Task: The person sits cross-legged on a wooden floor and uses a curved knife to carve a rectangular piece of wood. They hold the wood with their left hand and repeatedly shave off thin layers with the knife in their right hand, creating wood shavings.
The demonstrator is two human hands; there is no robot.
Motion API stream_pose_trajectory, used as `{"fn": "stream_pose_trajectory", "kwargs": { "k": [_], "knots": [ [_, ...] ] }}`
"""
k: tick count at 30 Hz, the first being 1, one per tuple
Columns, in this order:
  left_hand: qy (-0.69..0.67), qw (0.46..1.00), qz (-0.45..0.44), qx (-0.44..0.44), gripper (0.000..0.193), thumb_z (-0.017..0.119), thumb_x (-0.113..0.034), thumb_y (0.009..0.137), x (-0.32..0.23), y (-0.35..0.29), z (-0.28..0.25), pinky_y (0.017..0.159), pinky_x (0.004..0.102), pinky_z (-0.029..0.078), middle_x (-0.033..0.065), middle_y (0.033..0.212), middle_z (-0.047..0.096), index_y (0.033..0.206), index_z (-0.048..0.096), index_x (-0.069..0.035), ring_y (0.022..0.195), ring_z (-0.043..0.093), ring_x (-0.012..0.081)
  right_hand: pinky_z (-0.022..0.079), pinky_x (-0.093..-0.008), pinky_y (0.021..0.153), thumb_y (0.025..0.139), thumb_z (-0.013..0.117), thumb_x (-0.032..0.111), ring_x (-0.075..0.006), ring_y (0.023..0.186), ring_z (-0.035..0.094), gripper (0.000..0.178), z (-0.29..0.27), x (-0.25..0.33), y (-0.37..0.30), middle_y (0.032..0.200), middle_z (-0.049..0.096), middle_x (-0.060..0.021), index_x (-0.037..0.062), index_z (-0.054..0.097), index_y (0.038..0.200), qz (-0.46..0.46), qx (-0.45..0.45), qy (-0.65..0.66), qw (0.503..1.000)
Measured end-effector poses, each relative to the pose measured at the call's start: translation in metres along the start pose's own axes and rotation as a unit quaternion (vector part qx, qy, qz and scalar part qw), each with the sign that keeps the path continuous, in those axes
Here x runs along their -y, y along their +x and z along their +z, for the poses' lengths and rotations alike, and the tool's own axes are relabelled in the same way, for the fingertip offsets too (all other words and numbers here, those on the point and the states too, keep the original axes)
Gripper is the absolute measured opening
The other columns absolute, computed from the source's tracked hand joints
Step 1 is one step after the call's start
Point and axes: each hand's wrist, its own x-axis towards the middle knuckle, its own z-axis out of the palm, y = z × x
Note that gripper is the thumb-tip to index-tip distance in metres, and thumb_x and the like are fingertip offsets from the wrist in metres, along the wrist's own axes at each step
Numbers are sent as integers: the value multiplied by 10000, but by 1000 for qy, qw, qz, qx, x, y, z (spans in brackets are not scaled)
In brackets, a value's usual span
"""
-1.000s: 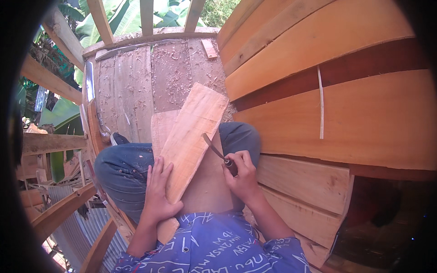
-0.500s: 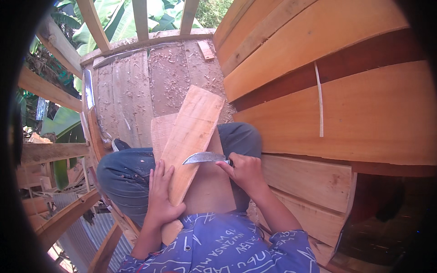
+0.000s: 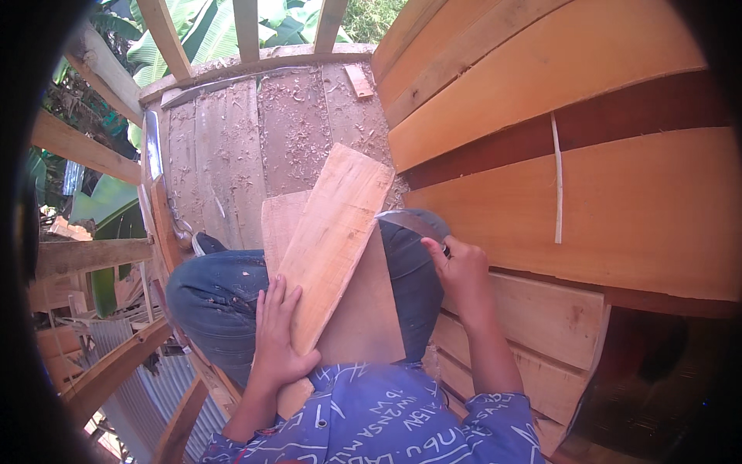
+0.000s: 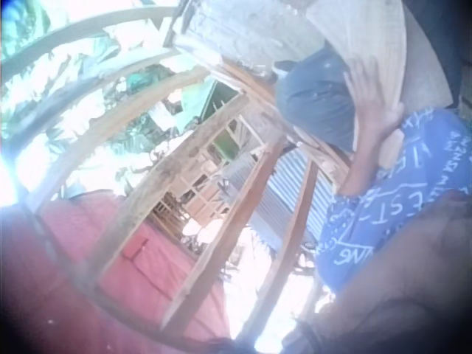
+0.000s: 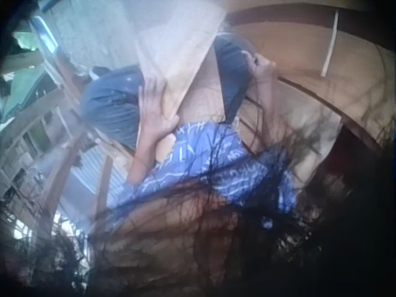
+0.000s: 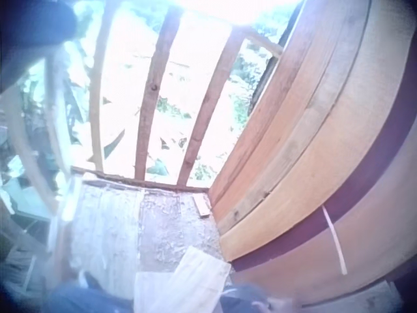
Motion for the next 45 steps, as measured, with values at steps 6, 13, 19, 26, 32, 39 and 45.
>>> {"fn": "stream_pose_trajectory", "kwargs": {
  "k": [6,13,19,26,32,39,45],
  "knots": [
    [12,1000,0,4,928,701,-256,543,0,2,-1,1193,551,122,284,1531,300,1404,446,-21,1462,233,420,435,-445,489,894,646,512,-406,561,579,582,34,19,-21,580,542,-202,10,525,625,-94,12,37,995],
    [-28,999,-4,31,938,719,-255,544,3,5,-7,1180,534,186,303,1532,280,1406,442,-8,1451,244,445,428,-430,483,874,677,494,-395,562,578,555,43,30,-33,598,546,-196,12,529,640,-130,12,86,988],
    [-51,998,-13,32,944,714,-221,537,4,4,-10,1169,511,220,304,1529,285,1411,435,-1,1445,260,446,439,-419,464,879,671,502,-361,532,590,553,60,18,-14,568,549,-155,44,505,618,-103,-23,109,988],
    [-204,977,-33,55,945,679,-190,536,16,6,-28,1180,444,235,270,1536,310,1432,425,-29,1448,287,410,448,-428,475,881,673,493,-351,535,597,514,62,25,-10,568,554,-152,47,560,653,-103,-57,150,982],
    [-231,966,-49,102,997,655,-211,512,9,-9,-26,1186,413,204,228,1551,317,1457,391,-33,1459,286,350,439,-396,454,860,694,492,-308,501,594,526,45,41,-25,536,533,-113,61,523,611,-187,-8,186,965],
    [-308,939,-85,124,996,645,-227,522,12,-36,-22,1206,512,94,240,1525,349,1460,371,-32,1442,314,375,438,-372,443,834,711,510,-275,478,590,525,37,39,-42,530,536,-92,71,531,607,-173,18,174,969],
    [-286,949,-80,109,1002,621,-245,535,1,-34,-20,1194,585,39,239,1525,350,1475,347,-38,1447,300,388,434,-366,436,822,713,530,-266,468,588,537,37,45,-41,530,543,-82,75,541,596,-166,8,161,973]
  ]
}}
